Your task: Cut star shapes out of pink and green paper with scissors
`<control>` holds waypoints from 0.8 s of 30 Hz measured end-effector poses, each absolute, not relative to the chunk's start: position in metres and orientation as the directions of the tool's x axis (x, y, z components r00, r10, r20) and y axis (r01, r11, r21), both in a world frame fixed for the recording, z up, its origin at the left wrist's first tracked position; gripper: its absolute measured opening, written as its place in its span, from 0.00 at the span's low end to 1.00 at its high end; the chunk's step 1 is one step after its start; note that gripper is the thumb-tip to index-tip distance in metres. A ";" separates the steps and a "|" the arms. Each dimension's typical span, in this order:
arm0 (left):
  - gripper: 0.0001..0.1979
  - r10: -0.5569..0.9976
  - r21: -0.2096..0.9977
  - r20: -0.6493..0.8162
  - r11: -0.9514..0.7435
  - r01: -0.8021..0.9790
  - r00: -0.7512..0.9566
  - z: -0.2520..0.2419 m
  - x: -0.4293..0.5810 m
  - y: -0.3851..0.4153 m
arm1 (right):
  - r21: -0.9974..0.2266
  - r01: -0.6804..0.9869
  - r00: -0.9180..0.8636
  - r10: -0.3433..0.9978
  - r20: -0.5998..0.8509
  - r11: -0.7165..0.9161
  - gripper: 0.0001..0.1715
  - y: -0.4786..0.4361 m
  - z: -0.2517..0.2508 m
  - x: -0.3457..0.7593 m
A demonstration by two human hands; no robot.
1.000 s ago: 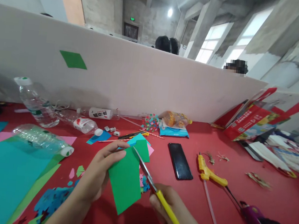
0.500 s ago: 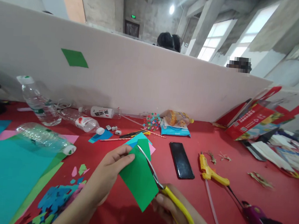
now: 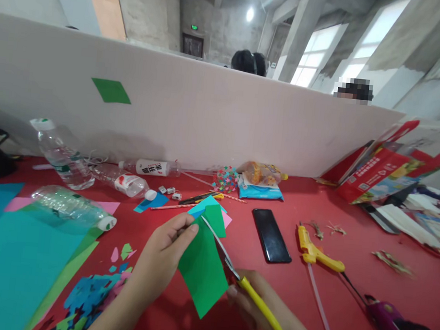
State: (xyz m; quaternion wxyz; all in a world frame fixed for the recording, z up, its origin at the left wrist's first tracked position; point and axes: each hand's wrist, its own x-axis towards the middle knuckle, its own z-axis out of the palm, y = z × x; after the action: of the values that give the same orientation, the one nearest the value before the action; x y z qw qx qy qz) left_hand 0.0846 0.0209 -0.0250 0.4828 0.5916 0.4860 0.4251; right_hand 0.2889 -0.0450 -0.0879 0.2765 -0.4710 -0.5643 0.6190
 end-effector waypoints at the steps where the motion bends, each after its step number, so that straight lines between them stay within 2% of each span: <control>1: 0.17 0.984 0.980 0.041 -0.073 0.186 0.173 -0.024 0.084 0.022 | -0.962 0.200 -0.414 0.874 -0.257 -0.188 0.30 -0.044 -0.088 0.290; 5: 0.17 0.976 0.965 0.055 -0.107 0.241 0.212 -0.022 0.081 0.024 | -0.974 0.182 -0.428 0.881 -0.201 -0.134 0.29 -0.042 -0.088 0.291; 11: 0.17 0.976 0.957 0.055 -0.113 0.269 0.212 -0.023 0.079 0.025 | -0.972 0.192 -0.428 0.880 -0.207 -0.136 0.33 -0.042 -0.085 0.288; 18: 0.17 0.977 0.985 -0.002 -0.034 0.166 0.214 -0.027 0.080 0.023 | -0.974 0.160 -0.377 0.903 -0.208 -0.158 0.35 -0.048 -0.082 0.284; 24: 0.14 0.973 0.998 -0.029 0.039 -0.039 0.227 -0.036 0.084 0.023 | -0.967 0.115 -0.376 0.891 -0.256 -0.229 0.33 -0.049 -0.078 0.282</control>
State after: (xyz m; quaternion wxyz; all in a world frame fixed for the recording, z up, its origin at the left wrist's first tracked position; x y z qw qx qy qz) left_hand 0.0839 0.0231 -0.0357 0.5728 0.5343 0.4373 0.4419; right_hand 0.2816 -0.0494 -0.0775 0.3076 -0.4662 -0.5391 0.6303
